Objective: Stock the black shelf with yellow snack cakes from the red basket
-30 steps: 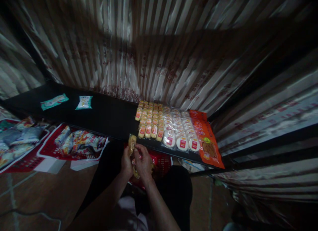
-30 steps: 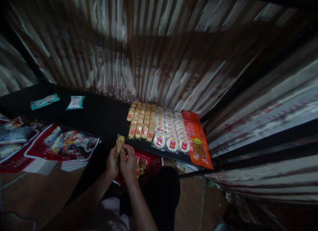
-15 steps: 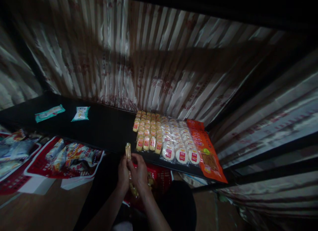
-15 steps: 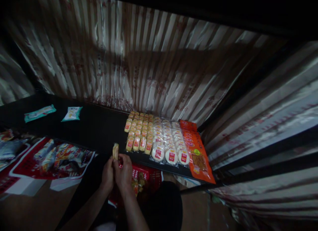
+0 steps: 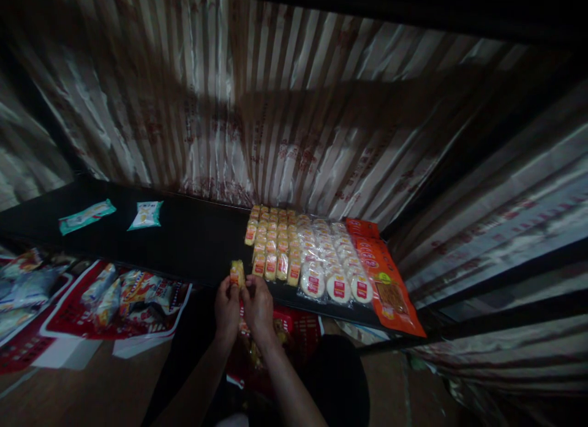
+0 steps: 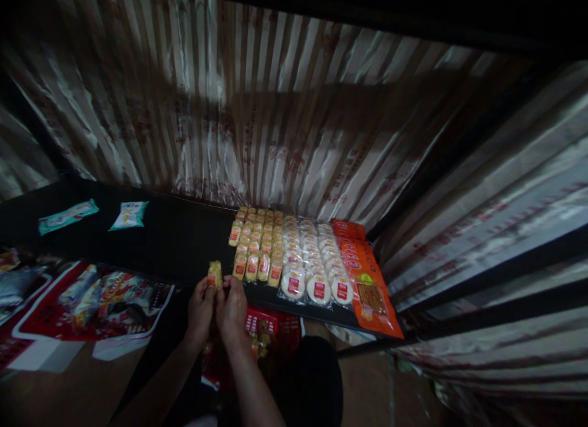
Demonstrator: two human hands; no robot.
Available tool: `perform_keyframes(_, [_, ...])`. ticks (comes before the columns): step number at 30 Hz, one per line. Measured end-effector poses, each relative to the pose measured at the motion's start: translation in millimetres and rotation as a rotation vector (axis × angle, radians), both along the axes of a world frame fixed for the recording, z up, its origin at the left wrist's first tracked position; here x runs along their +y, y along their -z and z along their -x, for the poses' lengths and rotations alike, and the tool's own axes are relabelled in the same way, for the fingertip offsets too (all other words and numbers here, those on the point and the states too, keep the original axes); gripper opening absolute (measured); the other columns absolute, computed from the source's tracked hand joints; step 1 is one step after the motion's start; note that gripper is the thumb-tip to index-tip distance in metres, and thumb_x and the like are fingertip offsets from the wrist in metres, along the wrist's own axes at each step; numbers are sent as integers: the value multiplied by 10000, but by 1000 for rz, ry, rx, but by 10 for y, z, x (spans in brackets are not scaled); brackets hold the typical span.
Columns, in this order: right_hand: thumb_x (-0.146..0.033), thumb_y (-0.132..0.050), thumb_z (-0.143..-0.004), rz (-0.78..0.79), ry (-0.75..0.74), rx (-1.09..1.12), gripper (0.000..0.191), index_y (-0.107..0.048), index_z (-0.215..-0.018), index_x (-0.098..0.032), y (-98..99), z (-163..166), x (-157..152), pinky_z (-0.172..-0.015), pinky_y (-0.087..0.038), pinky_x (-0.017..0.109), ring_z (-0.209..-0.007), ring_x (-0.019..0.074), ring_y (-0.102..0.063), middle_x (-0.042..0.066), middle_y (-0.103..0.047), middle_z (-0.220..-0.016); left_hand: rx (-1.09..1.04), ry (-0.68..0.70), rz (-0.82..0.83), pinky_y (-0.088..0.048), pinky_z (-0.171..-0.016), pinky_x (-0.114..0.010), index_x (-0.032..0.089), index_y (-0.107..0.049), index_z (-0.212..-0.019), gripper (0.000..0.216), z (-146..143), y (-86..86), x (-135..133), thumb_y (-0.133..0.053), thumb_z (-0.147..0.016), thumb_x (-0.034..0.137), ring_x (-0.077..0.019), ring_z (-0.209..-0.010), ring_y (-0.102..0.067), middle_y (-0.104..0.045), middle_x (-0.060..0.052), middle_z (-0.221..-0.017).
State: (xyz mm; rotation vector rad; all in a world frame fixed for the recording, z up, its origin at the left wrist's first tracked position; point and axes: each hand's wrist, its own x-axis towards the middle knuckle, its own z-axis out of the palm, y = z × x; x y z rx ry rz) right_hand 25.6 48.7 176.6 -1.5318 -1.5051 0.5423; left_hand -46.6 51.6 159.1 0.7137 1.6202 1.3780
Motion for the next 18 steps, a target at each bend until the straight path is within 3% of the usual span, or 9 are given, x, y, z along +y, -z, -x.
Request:
perform_keyframes(3, [-171, -483, -768, -27, -9, -37, 188, -620, -896, -173, -11, 21, 58, -749, -490, 310, -801, 193, -622, 81, -657, -872, 59, -15, -40, -454, -908, -342, 141, -576, -1095, 330, 10, 62, 75, -463, -808, 261, -220, -1037, -604, -641, -133, -1106])
perform_keyframes(10, [-190, -418, -812, -71, -35, -87, 263, -634, -952, -137, 17, 56, 176, -797, -489, 333, -862, 203, -617, 121, -657, -919, 160, -8, -68, -455, -908, -379, 138, -578, -1098, 360, 58, 171, 299, -481, -796, 311, -235, -1028, -592, -631, -141, -1087])
perform_keyframes(18, [-265, -391, -882, -14, -116, -16, 317, -639, -1036, -144, -17, 73, 357, -848, -483, 337, -922, 195, -624, 117, -678, -991, 272, -17, -108, -454, -900, -356, 169, -618, -1006, 276, 100, 217, 562, -466, -787, 242, -207, -968, -597, -630, -105, -1028])
